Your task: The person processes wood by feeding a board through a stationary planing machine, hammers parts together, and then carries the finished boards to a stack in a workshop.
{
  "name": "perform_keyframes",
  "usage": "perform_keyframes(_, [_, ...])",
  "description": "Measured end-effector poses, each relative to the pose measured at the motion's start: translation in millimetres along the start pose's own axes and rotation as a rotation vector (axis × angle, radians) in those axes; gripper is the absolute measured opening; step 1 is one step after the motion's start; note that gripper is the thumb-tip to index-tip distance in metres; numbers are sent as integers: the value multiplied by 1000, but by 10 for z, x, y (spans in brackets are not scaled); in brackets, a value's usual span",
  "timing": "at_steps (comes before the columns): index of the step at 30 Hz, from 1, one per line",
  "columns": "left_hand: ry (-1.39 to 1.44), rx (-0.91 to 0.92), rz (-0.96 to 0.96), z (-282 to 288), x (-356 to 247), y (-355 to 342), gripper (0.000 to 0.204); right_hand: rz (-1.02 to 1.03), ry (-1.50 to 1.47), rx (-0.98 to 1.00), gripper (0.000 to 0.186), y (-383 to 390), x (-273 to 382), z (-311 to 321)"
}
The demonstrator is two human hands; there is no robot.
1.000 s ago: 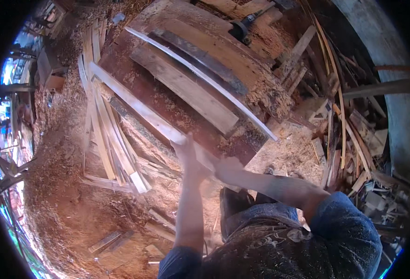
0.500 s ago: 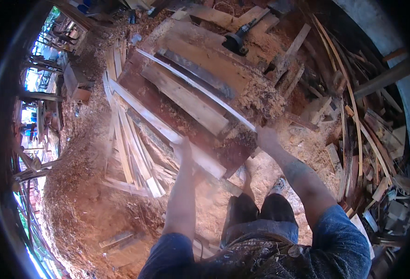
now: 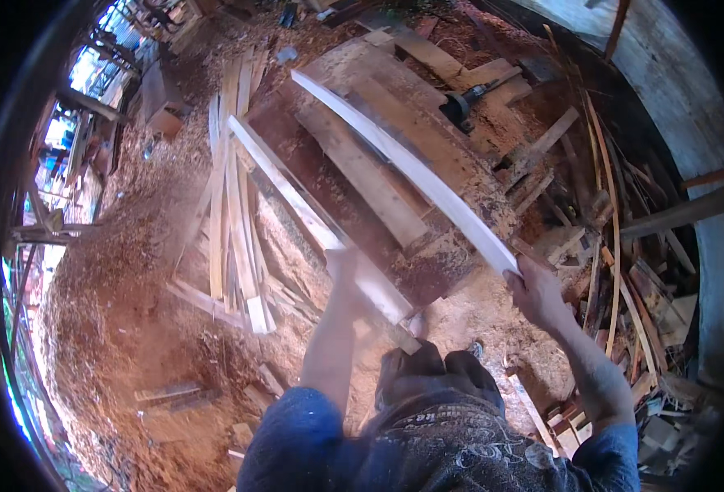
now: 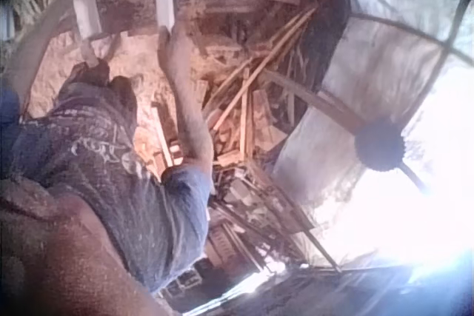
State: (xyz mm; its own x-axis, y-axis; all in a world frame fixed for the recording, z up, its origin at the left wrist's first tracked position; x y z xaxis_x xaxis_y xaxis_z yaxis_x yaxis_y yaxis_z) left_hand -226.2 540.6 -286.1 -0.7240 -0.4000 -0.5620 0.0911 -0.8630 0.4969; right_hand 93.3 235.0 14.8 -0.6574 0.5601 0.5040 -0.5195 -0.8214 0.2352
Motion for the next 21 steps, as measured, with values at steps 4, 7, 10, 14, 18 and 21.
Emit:
perform_keyframes(4, [1085, 532, 117, -69, 182, 784, 40, -334, -476, 307, 29, 360, 24, -588])
perform_keyframes(7, [1062, 567, 68, -4, 853, 620, 40, -305, -500, 367, 31, 459, 363, -872])
perform_keyframes(10, [1152, 533, 24, 96, 472, 1011, 42, -328, -598, 387, 26, 540, 281, -1086])
perform_keyframes(14, [1104, 622, 39, 441, 448, 1104, 47, -276, -892, 541, 29, 470, 471, -1247])
perform_keyframes(18, [1032, 379, 11, 983, 360, 1292, 48, -207, -955, 586, 38, 388, 534, -1378])
perform_keyframes(21, [1153, 379, -43, 1323, 198, 1656, 49, -130, -495, 442, 38, 523, 532, -1260])
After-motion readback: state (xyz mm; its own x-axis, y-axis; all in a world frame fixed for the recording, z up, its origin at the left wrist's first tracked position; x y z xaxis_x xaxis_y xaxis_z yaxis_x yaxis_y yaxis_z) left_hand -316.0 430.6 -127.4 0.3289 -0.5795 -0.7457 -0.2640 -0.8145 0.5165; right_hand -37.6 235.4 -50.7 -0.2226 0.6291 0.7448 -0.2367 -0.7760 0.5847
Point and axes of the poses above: each hand's wrist, its own y-axis away from the middle knuckle, its own z-axis out of the back of the hand, x = y × z, the point moved 8 cm from there along -y, towards the middle knuckle, and after that the axes turned 3 degrees about -z, right-handed, at the moved point
